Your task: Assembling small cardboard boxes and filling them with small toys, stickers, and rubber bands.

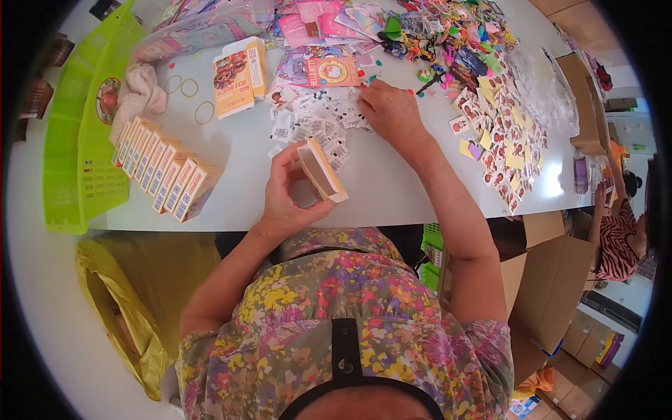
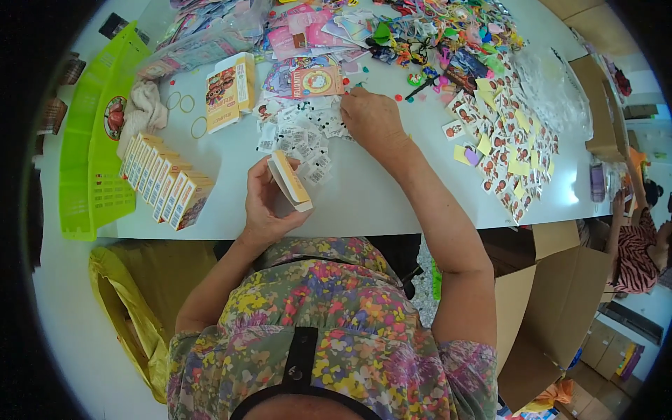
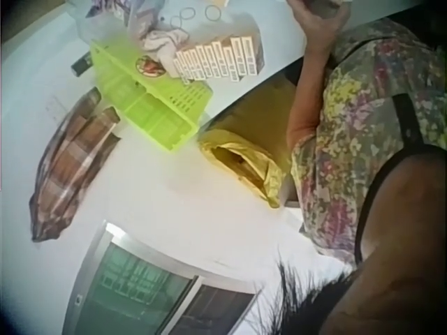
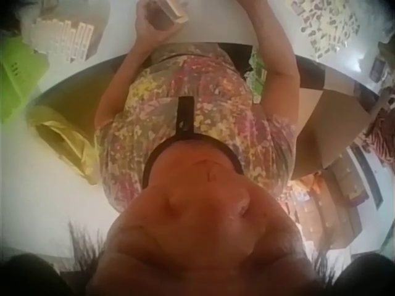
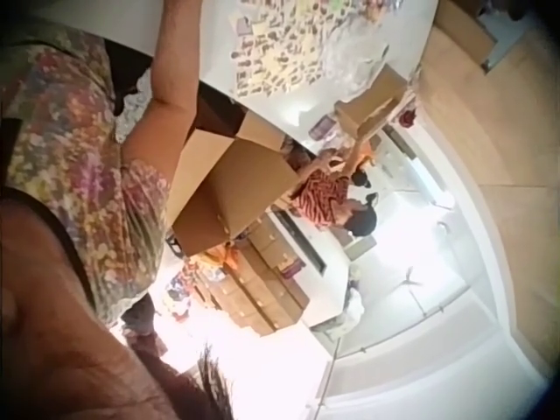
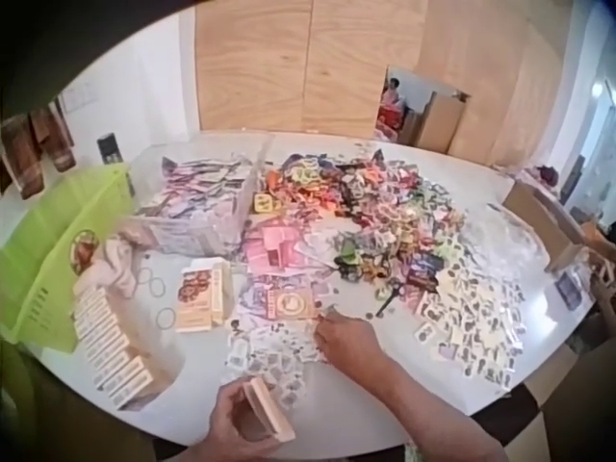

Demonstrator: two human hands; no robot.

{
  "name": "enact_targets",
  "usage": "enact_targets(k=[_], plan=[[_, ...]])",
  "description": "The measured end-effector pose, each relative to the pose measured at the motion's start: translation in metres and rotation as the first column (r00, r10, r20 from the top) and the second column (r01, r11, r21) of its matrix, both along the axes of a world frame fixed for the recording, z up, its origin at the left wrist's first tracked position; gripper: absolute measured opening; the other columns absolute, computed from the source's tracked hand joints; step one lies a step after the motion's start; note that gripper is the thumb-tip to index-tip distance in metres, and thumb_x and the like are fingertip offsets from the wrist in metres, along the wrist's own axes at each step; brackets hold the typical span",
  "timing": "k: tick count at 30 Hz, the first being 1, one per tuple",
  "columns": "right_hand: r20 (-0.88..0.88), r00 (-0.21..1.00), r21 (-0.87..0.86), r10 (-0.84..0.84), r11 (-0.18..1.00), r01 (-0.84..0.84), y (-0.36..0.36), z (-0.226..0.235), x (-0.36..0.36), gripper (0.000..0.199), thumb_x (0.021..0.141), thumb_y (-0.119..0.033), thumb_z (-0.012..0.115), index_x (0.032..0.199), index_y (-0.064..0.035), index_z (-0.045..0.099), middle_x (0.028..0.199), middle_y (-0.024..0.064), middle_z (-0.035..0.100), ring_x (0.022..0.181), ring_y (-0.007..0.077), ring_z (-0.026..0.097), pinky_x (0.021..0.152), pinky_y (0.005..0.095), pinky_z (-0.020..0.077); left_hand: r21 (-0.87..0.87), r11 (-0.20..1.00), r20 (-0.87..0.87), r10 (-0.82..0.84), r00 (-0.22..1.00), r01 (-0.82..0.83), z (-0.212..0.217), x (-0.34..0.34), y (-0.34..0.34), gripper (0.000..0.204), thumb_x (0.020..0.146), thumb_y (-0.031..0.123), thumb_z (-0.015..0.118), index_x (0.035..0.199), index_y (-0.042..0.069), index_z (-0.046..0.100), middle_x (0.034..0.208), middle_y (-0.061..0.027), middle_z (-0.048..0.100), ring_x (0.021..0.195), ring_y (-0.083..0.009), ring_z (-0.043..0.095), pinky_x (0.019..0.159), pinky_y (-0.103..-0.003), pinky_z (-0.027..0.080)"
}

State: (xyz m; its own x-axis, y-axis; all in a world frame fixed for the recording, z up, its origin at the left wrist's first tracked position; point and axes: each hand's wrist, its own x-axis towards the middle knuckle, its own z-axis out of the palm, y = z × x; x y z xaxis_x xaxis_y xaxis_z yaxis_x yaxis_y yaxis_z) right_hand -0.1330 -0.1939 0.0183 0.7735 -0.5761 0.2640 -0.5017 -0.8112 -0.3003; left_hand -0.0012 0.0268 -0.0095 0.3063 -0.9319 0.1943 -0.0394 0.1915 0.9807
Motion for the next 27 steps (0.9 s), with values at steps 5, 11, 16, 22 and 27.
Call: enact_targets(k=[5, 11, 16, 22, 27], plan=[[0.324, 0.942, 0.308, -0.093, 0.951, -0.012, -0.002, 0.015, -0.025, 0.014, 0.083, -0.013, 0.070, 0.090, -0.0017, 0.070, 0.077, 0.0042, 0.065, 0.060, 0.0156, 0.058, 0.056, 0.0295, 0.0466, 0.058, 0.996, 0.044, 0.061, 0.997, -0.064, 0.008, -0.004, -0.003, 0.086, 0.063, 0.012, 0.087, 0.135, 0.002, 0.041, 0.123, -0.0106, 0.053, 0.110, -0.0211, 0.057, 0.095, -0.035, 0.047], [0.252, 0.928, 0.842, -0.274, 0.536, -0.070, 0.051, 0.082, -0.047, 0.009, 0.083, -0.012, 0.071, 0.081, -0.0032, 0.070, 0.078, -0.0008, 0.063, 0.066, 0.0022, 0.053, 0.052, 0.0189, 0.0377, 0.000, 0.975, 0.464, 0.196, 0.864, -0.222, 0.023, -0.010, -0.024, 0.075, 0.060, 0.015, 0.086, 0.126, 0.004, 0.052, 0.112, -0.0149, 0.058, 0.102, -0.0315, 0.057, 0.089, -0.039, 0.047], [0.147, 0.977, -0.057, 0.156, 0.987, -0.149, 0.085, 0.077, -0.048, 0.007, 0.076, -0.008, 0.071, 0.083, -0.0082, 0.071, 0.104, 0.0072, 0.062, 0.086, 0.0173, 0.060, 0.060, 0.0285, 0.0452, -0.106, 0.984, 0.620, 0.177, 0.764, -0.142, 0.031, -0.024, -0.027, 0.074, 0.057, 0.014, 0.085, 0.124, 0.006, 0.054, 0.107, -0.0145, 0.059, 0.098, -0.0341, 0.055, 0.085, -0.041, 0.047], [0.278, 0.916, 0.245, 0.291, 0.900, -0.360, 0.074, 0.051, -0.047, 0.026, 0.073, -0.002, 0.072, 0.098, -0.0070, 0.070, 0.123, 0.0108, 0.057, 0.114, 0.0275, 0.054, 0.092, 0.0388, 0.0457, -0.100, 0.987, 0.665, 0.161, 0.730, -0.127, 0.032, -0.029, -0.022, 0.074, 0.058, 0.008, 0.086, 0.124, 0.005, 0.052, 0.106, -0.0124, 0.059, 0.095, -0.0294, 0.058, 0.080, -0.038, 0.050], [0.595, 0.798, 0.523, -0.093, 0.798, -0.297, 0.063, 0.061, -0.087, 0.019, 0.079, -0.004, 0.072, 0.098, -0.0055, 0.071, 0.116, 0.0102, 0.063, 0.111, 0.0258, 0.059, 0.093, 0.0387, 0.0477, 0.066, 0.997, 0.259, 0.023, 0.966, -0.041, 0.025, -0.035, -0.027, 0.076, 0.064, 0.006, 0.086, 0.128, 0.001, 0.046, 0.109, -0.0089, 0.056, 0.097, -0.0182, 0.061, 0.077, -0.030, 0.054]])
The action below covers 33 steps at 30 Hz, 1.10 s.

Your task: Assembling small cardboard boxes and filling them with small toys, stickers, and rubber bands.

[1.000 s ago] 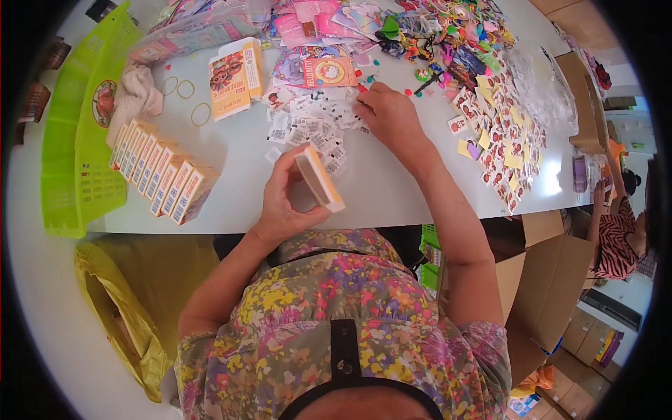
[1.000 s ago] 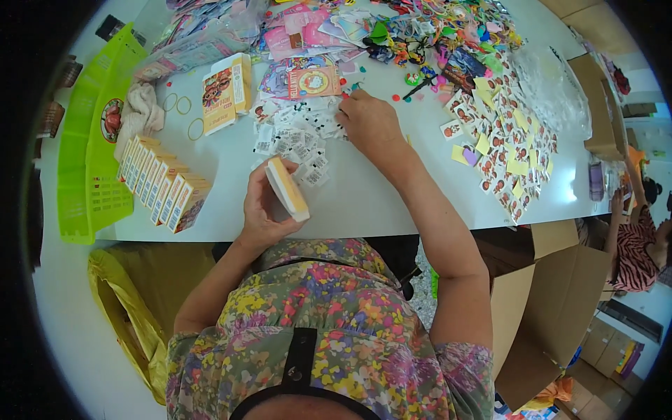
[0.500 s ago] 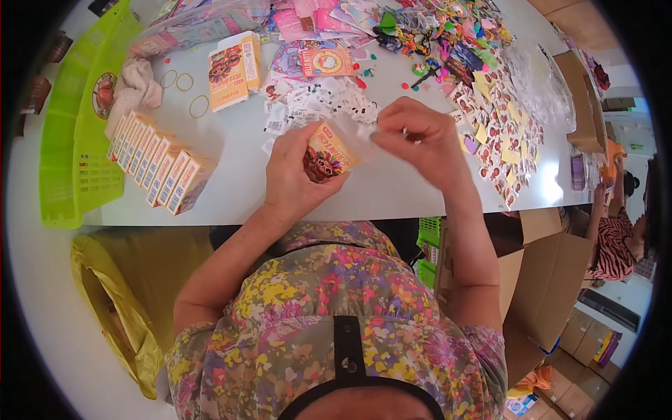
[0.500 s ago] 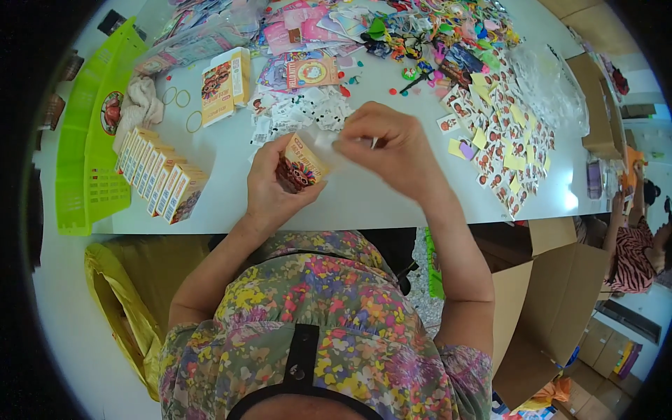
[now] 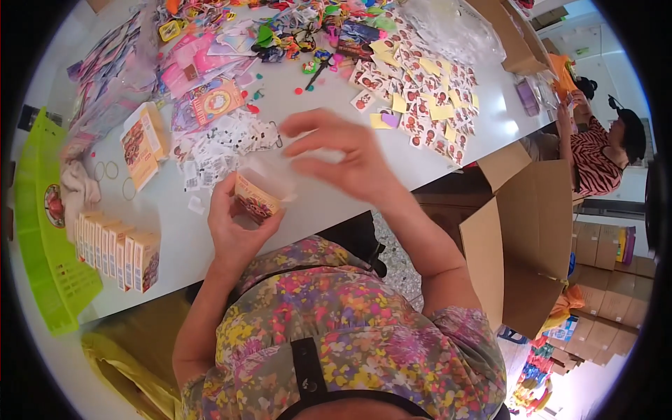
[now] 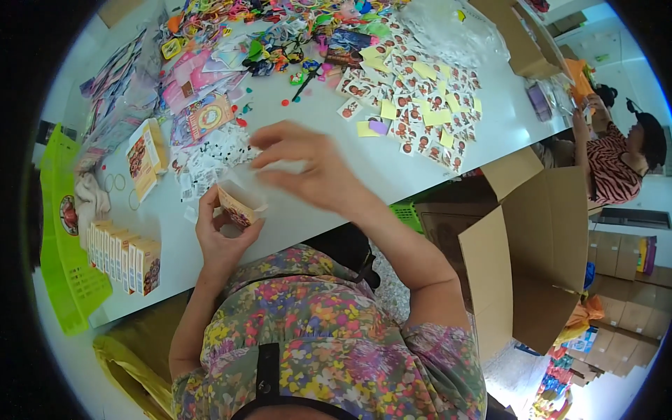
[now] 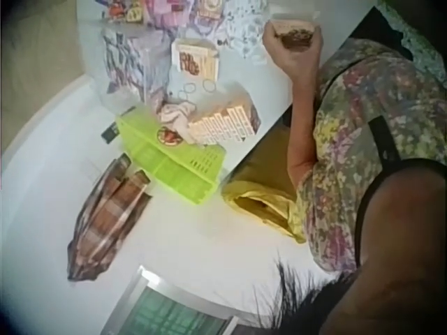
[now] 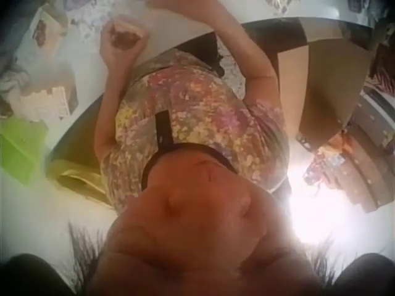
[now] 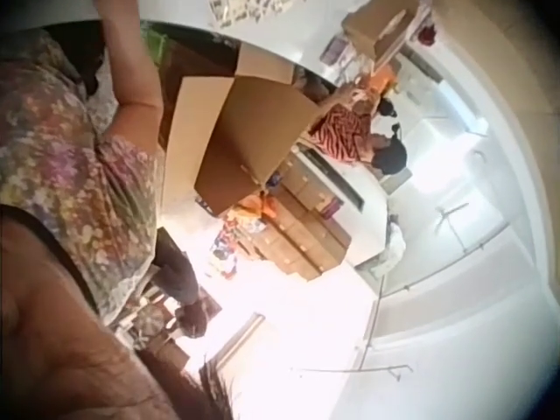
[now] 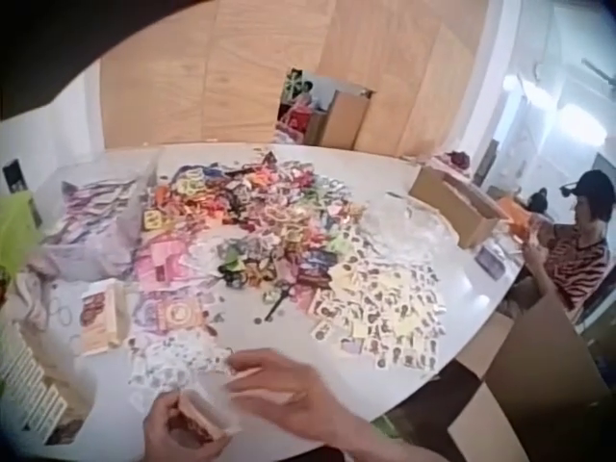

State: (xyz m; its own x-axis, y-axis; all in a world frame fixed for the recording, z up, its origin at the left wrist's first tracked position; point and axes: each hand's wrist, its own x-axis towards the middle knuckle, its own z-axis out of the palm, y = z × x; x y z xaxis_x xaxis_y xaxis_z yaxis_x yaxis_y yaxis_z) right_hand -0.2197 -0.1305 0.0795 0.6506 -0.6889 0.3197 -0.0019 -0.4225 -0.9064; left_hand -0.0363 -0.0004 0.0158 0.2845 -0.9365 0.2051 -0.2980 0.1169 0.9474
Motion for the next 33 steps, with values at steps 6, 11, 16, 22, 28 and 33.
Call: enact_targets(k=[6, 11, 16, 22, 28, 33], plan=[[-0.438, 0.602, -0.595, -0.667, 0.718, 0.361, -0.047, -0.038, -0.088, 0.020, 0.076, -0.009, 0.075, 0.095, -0.0053, 0.072, 0.101, 0.0095, 0.067, 0.096, 0.0270, 0.064, 0.082, 0.0371, 0.0528, 0.017, 0.997, 0.026, -0.078, 0.997, 0.077, -0.003, 0.004, -0.002, 0.078, 0.066, 0.006, 0.084, 0.131, -0.002, 0.041, 0.117, -0.0107, 0.053, 0.103, -0.0184, 0.059, 0.080, -0.030, 0.056], [-0.374, 0.547, -0.855, -0.749, 0.507, 0.110, -0.062, -0.060, -0.089, 0.015, 0.074, -0.012, 0.076, 0.087, -0.0063, 0.070, 0.093, 0.0072, 0.064, 0.082, 0.0292, 0.060, 0.068, 0.0391, 0.0496, 0.012, 0.998, 0.010, -0.058, 0.998, 0.057, -0.005, 0.003, -0.002, 0.078, 0.067, 0.007, 0.084, 0.131, -0.002, 0.041, 0.116, -0.0103, 0.053, 0.103, -0.0177, 0.059, 0.079, -0.030, 0.055], [-0.121, 0.772, -0.595, -0.625, 0.668, 0.448, -0.057, -0.035, -0.061, 0.005, 0.081, -0.006, 0.071, 0.085, -0.0030, 0.069, 0.088, 0.0044, 0.064, 0.079, 0.0168, 0.059, 0.066, 0.0300, 0.0458, 0.003, 1.000, 0.235, 0.005, 0.972, -0.005, 0.003, 0.004, -0.004, 0.074, 0.060, 0.018, 0.087, 0.122, 0.002, 0.051, 0.107, -0.0147, 0.057, 0.100, -0.0319, 0.057, 0.085, -0.039, 0.047], [-0.001, 0.966, 0.447, -0.258, 0.864, 0.232, 0.009, 0.011, 0.015, 0.002, 0.085, -0.002, 0.068, 0.086, -0.0034, 0.069, 0.074, 0.0045, 0.063, 0.065, 0.0080, 0.057, 0.061, 0.0207, 0.0429, -0.082, 0.996, 0.365, 0.067, 0.928, -0.040, 0.010, 0.004, -0.015, 0.074, 0.058, 0.015, 0.088, 0.122, 0.003, 0.052, 0.108, -0.0136, 0.058, 0.098, -0.0309, 0.057, 0.085, -0.039, 0.048], [-0.316, 0.906, -0.541, -0.281, 0.838, 0.072, 0.017, 0.012, 0.041, 0.011, 0.078, -0.004, 0.071, 0.088, -0.0070, 0.072, 0.101, 0.0050, 0.064, 0.087, 0.0183, 0.058, 0.069, 0.0305, 0.0475, -0.154, 0.985, 0.414, 0.137, 0.900, -0.079, 0.010, 0.015, -0.008, 0.074, 0.055, 0.012, 0.087, 0.120, 0.004, 0.054, 0.110, -0.0144, 0.060, 0.099, -0.0345, 0.056, 0.084, -0.041, 0.048], [-0.185, 0.964, -0.286, 0.193, 0.928, -0.240, -0.006, 0.015, 0.053, 0.011, 0.076, -0.003, 0.071, 0.087, -0.0055, 0.072, 0.112, 0.0096, 0.062, 0.099, 0.0230, 0.059, 0.082, 0.0313, 0.0474, -0.177, 0.983, 0.323, 0.098, 0.941, -0.042, 0.007, 0.020, -0.005, 0.076, 0.059, 0.011, 0.089, 0.123, 0.002, 0.050, 0.111, -0.0137, 0.055, 0.095, -0.0256, 0.059, 0.076, -0.034, 0.052]])
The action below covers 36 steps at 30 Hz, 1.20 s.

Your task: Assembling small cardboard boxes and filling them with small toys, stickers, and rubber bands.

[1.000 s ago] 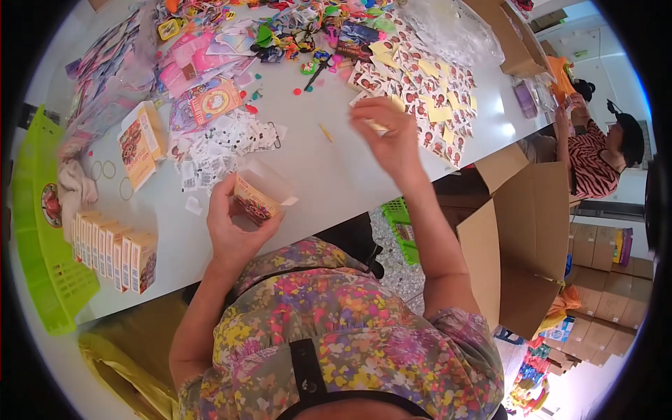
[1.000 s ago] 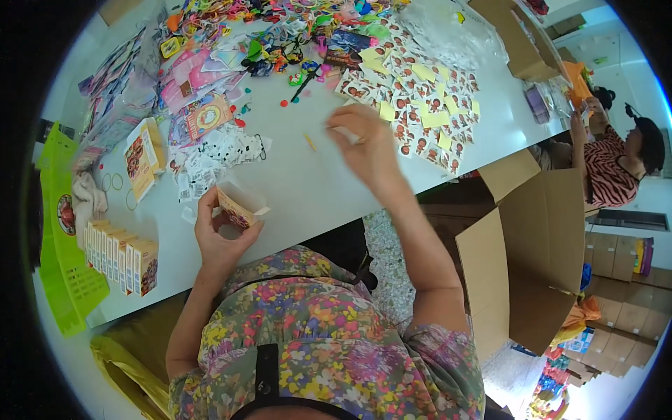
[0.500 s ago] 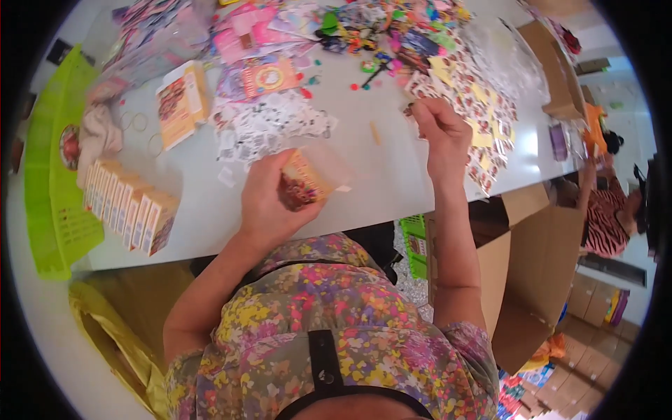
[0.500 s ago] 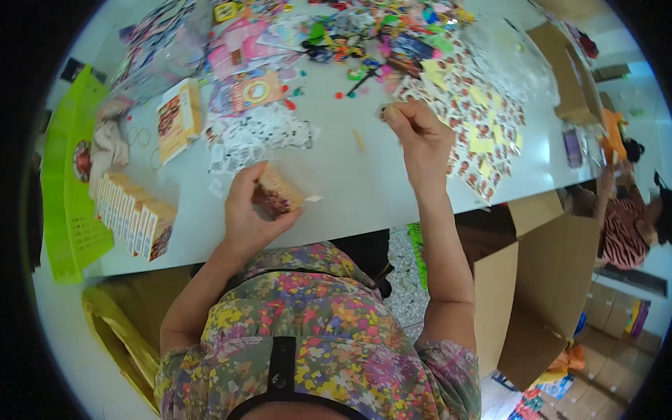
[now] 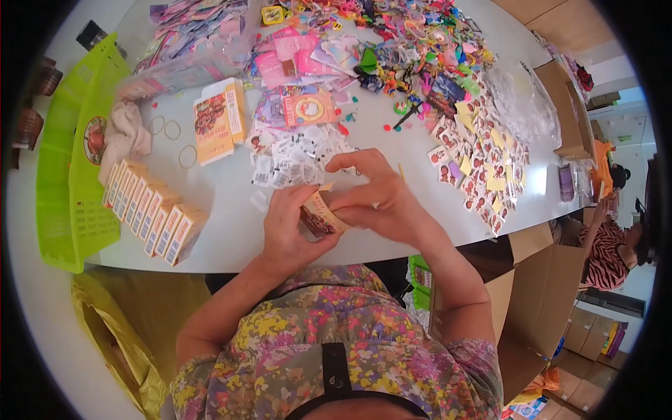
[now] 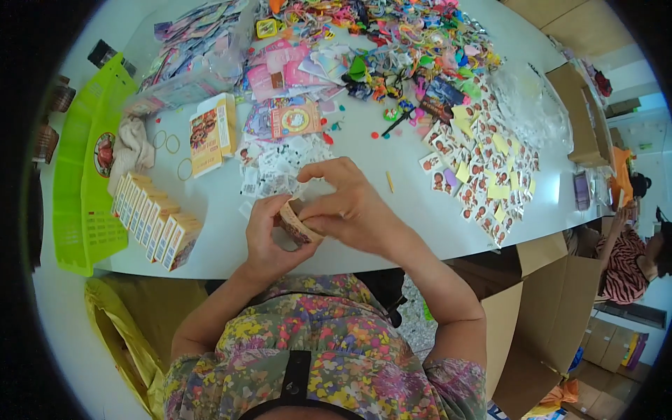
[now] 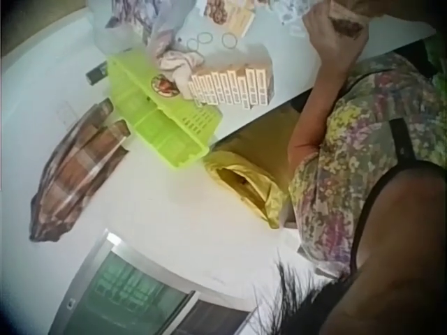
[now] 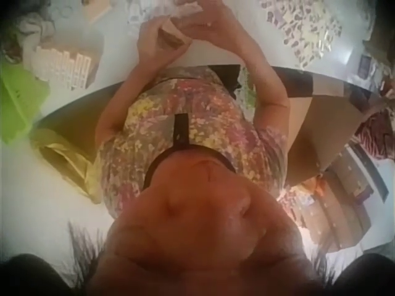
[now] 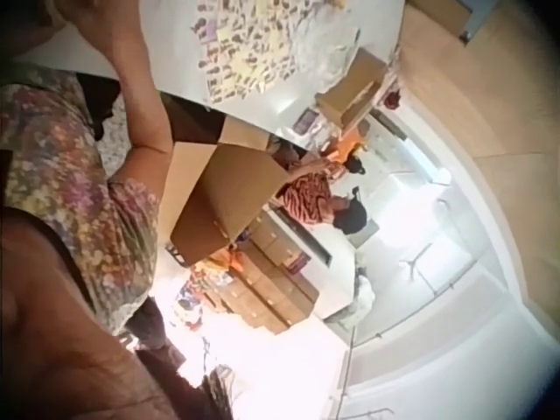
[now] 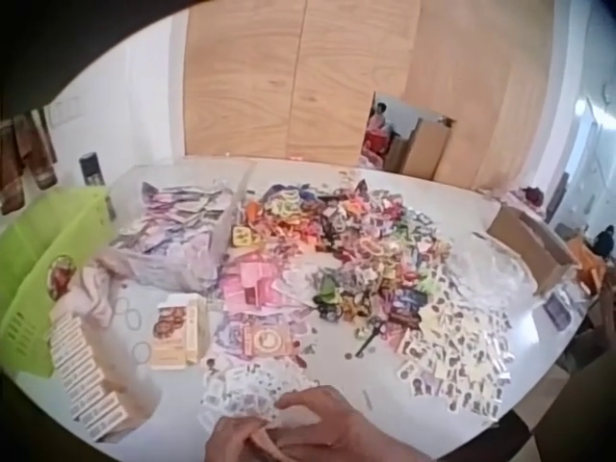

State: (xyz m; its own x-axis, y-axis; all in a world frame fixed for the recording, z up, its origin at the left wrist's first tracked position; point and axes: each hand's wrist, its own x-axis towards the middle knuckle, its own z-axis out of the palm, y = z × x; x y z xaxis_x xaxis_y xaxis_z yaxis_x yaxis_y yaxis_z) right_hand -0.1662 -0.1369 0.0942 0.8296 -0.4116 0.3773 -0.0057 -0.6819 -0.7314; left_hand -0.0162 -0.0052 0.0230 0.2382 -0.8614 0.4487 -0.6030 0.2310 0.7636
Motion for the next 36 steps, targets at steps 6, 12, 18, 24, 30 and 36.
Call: enact_targets(k=[6, 12, 18, 24, 30, 36], plan=[[-0.139, 0.849, -0.025, -0.510, 0.859, 0.511, -0.126, -0.029, 0.031, 0.020, 0.082, -0.016, 0.071, 0.096, -0.0007, 0.070, 0.092, 0.0096, 0.068, 0.085, 0.0195, 0.063, 0.074, 0.0319, 0.0494, -0.016, 1.000, -0.116, -0.014, 0.993, 0.012, -0.010, 0.001, 0.001, 0.071, 0.057, 0.013, 0.088, 0.118, 0.004, 0.054, 0.107, -0.0154, 0.059, 0.097, -0.0334, 0.057, 0.083, -0.041, 0.049], [0.010, 0.735, -0.709, -0.678, 0.514, 0.483, -0.179, -0.052, 0.077, 0.038, 0.073, -0.032, 0.078, 0.100, -0.0057, 0.071, 0.097, 0.0092, 0.067, 0.100, 0.0290, 0.058, 0.082, 0.0430, 0.0464, -0.019, 0.995, -0.045, -0.103, 0.994, 0.102, -0.010, 0.006, -0.003, 0.075, 0.057, 0.008, 0.088, 0.121, 0.001, 0.051, 0.111, -0.0141, 0.057, 0.099, -0.0313, 0.056, 0.085, -0.039, 0.047], [-0.344, 0.880, -0.569, -0.327, 0.818, 0.082, -0.128, -0.055, 0.104, 0.034, 0.066, -0.033, 0.079, 0.090, -0.0103, 0.073, 0.100, 0.0070, 0.066, 0.097, 0.0281, 0.057, 0.082, 0.0437, 0.0435, -0.046, 0.999, -0.091, -0.012, 0.996, 0.008, -0.012, 0.008, -0.006, 0.078, 0.054, 0.012, 0.089, 0.121, 0.004, 0.049, 0.110, -0.0171, 0.056, 0.097, -0.0355, 0.056, 0.082, -0.042, 0.049], [-0.264, 0.911, -0.467, -0.316, 0.869, 0.166, -0.118, -0.066, 0.096, 0.029, 0.069, -0.028, 0.079, 0.080, -0.0046, 0.065, 0.091, 0.0080, 0.065, 0.086, 0.0279, 0.059, 0.074, 0.0404, 0.0472, -0.038, 0.997, -0.170, 0.053, 0.984, -0.060, -0.017, 0.007, -0.011, 0.076, 0.056, 0.011, 0.088, 0.121, 0.003, 0.049, 0.111, -0.0172, 0.055, 0.100, -0.0350, 0.055, 0.085, -0.041, 0.048], [-0.101, 0.955, 0.370, -0.278, 0.881, 0.296, -0.076, 0.029, 0.053, 0.012, 0.084, -0.008, 0.072, 0.083, -0.0010, 0.063, 0.076, 0.0022, 0.064, 0.067, 0.0076, 0.057, 0.060, 0.0236, 0.0467, -0.056, 0.992, -0.100, 0.106, 0.989, -0.112, -0.014, 0.010, -0.009, 0.075, 0.056, 0.011, 0.087, 0.122, 0.003, 0.053, 0.112, -0.0154, 0.058, 0.102, -0.0343, 0.055, 0.086, -0.042, 0.047], [-0.170, 0.974, -0.160, -0.151, 0.979, 0.124, -0.022, 0.052, 0.005, 0.009, 0.079, -0.001, 0.074, 0.083, -0.0005, 0.067, 0.072, 0.0052, 0.065, 0.061, 0.0131, 0.060, 0.054, 0.0259, 0.0450, -0.063, 0.987, -0.062, 0.142, 0.988, -0.146, -0.016, 0.009, -0.006, 0.075, 0.055, 0.013, 0.088, 0.122, 0.003, 0.055, 0.110, -0.0145, 0.059, 0.101, -0.0334, 0.055, 0.086, -0.041, 0.047]])
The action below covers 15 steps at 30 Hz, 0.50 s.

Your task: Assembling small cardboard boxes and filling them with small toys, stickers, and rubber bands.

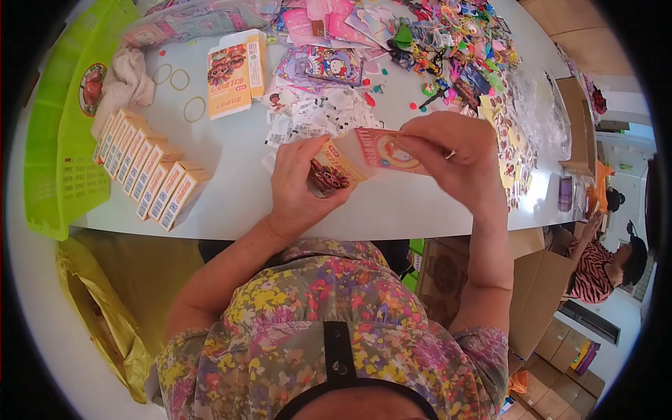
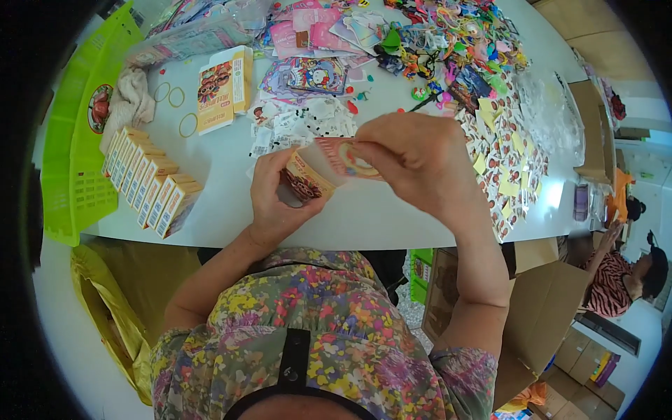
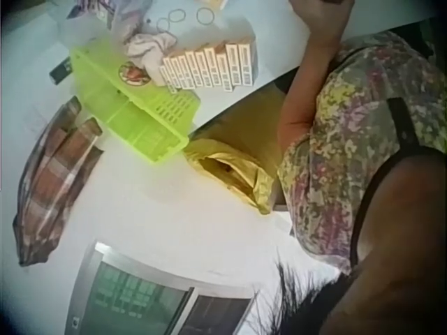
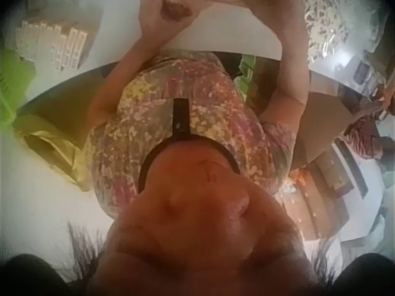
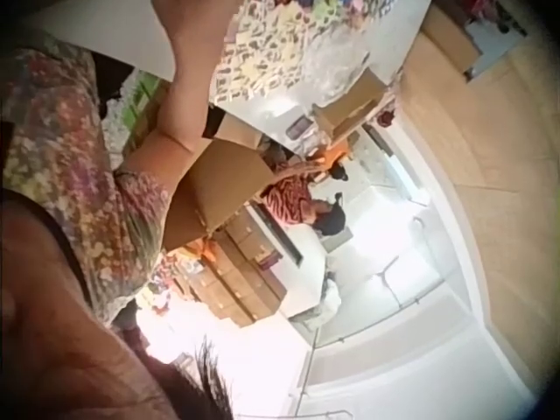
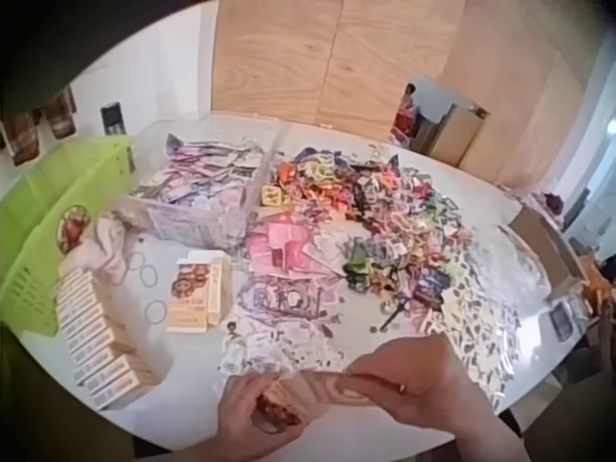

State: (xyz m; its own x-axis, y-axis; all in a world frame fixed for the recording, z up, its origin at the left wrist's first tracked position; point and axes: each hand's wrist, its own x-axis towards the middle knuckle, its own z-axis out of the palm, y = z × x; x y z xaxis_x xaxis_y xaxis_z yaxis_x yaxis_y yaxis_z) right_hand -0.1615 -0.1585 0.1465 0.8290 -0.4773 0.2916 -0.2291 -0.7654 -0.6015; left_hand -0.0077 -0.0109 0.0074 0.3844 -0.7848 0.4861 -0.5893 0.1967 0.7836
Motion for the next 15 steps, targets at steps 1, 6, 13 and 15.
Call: enact_targets(k=[1, 6, 13, 15], plan=[[-0.034, 0.999, -0.211, 0.025, 0.977, -0.032, 0.001, -0.002, 0.000, 0.009, 0.076, -0.001, 0.075, 0.081, -0.0021, 0.068, 0.070, 0.0081, 0.064, 0.061, 0.0207, 0.062, 0.052, 0.0293, 0.0456, -0.005, 1.000, 0.016, 0.010, 1.000, -0.010, 0.001, 0.000, 0.000, 0.076, 0.055, 0.013, 0.088, 0.122, 0.003, 0.055, 0.110, -0.0144, 0.059, 0.100, -0.0332, 0.055, 0.086, -0.041, 0.047], [-0.143, 0.981, -0.317, 0.134, 0.933, -0.174, 0.021, -0.010, 0.007, 0.011, 0.074, -0.008, 0.074, 0.084, -0.0051, 0.069, 0.068, 0.0074, 0.062, 0.063, 0.0256, 0.062, 0.054, 0.0354, 0.0479, -0.015, 0.999, 0.119, -0.035, 0.992, 0.037, 0.002, -0.005, -0.003, 0.076, 0.055, 0.013, 0.088, 0.122, 0.003, 0.054, 0.110, -0.0139, 0.059, 0.099, -0.0324, 0.055, 0.085, -0.041, 0.047], [-0.047, 0.998, -0.201, 0.042, 0.978, -0.051, 0.014, -0.018, -0.001, 0.017, 0.075, -0.004, 0.070, 0.091, -0.0077, 0.068, 0.076, 0.0081, 0.061, 0.069, 0.0260, 0.063, 0.058, 0.0357, 0.0513, -0.044, 0.998, 0.082, -0.048, 0.996, 0.051, 0.001, -0.003, -0.002, 0.076, 0.055, 0.008, 0.088, 0.122, 0.003, 0.051, 0.111, -0.0148, 0.057, 0.098, -0.0314, 0.056, 0.083, -0.039, 0.047], [-0.013, 0.998, -0.221, 0.054, 0.974, -0.056, 0.026, -0.029, 0.002, 0.015, 0.074, -0.003, 0.071, 0.088, -0.0079, 0.068, 0.080, 0.0086, 0.061, 0.070, 0.0266, 0.063, 0.058, 0.0358, 0.0502, -0.028, 0.996, 0.089, -0.078, 0.993, 0.081, 0.000, -0.004, -0.003, 0.080, 0.054, 0.010, 0.089, 0.123, 0.002, 0.051, 0.108, -0.0152, 0.059, 0.097, -0.0340, 0.056, 0.081, -0.042, 0.047]])
